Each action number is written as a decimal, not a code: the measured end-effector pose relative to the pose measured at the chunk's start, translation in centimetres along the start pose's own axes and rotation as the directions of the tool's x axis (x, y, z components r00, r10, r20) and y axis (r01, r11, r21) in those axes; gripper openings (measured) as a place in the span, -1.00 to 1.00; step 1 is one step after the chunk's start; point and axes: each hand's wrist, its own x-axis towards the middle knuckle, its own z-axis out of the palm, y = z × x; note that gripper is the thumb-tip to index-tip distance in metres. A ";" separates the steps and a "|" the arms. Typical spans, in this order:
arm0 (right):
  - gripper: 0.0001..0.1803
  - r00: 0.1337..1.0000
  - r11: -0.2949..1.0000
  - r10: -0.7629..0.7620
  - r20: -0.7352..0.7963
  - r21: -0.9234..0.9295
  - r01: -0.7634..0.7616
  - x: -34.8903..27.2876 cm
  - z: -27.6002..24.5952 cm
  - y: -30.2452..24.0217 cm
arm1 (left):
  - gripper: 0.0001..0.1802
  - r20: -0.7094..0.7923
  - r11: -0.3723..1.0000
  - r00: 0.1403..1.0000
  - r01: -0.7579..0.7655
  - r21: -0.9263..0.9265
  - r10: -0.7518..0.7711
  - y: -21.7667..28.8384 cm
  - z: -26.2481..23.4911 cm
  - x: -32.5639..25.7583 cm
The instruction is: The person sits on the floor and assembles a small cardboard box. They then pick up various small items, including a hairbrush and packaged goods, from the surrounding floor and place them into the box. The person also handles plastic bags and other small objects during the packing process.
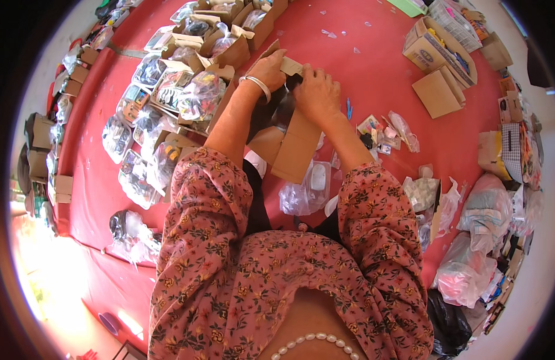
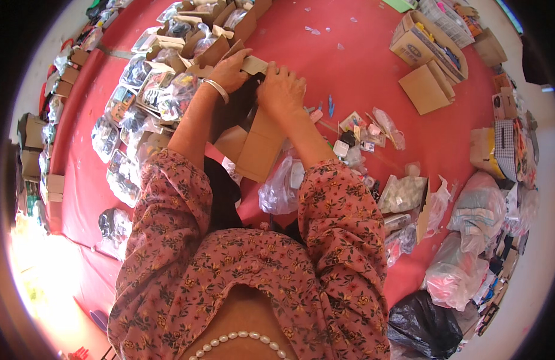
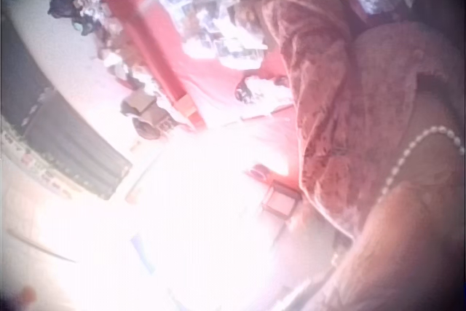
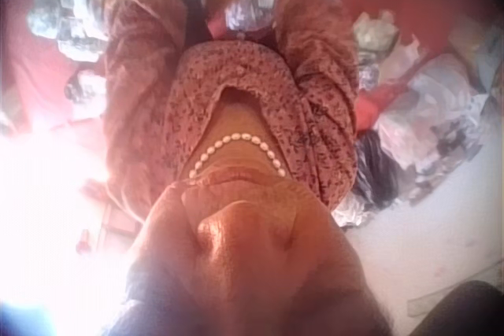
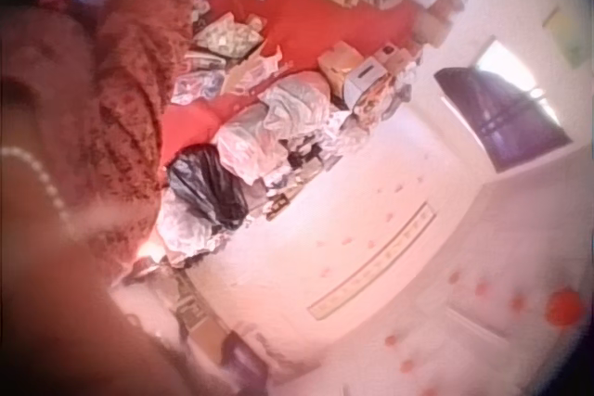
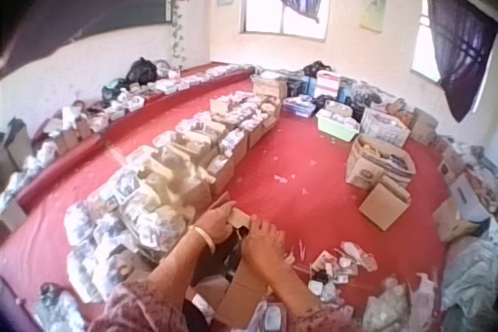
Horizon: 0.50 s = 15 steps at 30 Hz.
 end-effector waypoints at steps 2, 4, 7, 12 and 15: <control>-0.57 1.000 0.998 -0.016 0.005 0.057 0.016 -0.1 0.0 0.4 | -0.40 0.083 0.998 0.995 -0.057 0.000 0.057 -0.4 -0.7 -0.6; -0.56 1.000 0.996 -0.029 0.010 0.089 0.028 -0.2 0.0 0.9 | -0.28 0.154 0.986 0.974 -0.163 -0.040 0.167 -0.1 -1.6 -1.3; -0.55 0.999 0.993 -0.046 -0.002 0.112 0.046 -0.1 -0.4 1.1 | -0.21 0.242 0.969 0.942 -0.204 -0.139 0.232 0.8 -3.1 -2.4; -0.53 0.999 0.992 0.005 -0.042 0.128 0.001 -0.4 -1.0 1.0 | -0.36 0.247 0.957 0.948 -0.133 -0.258 0.199 2.3 -4.4 -2.9; -0.57 0.997 0.996 0.047 -0.057 0.082 -0.042 -0.3 -0.8 1.1 | -0.54 0.003 0.959 0.970 -0.242 -0.151 0.245 2.9 -4.0 -3.1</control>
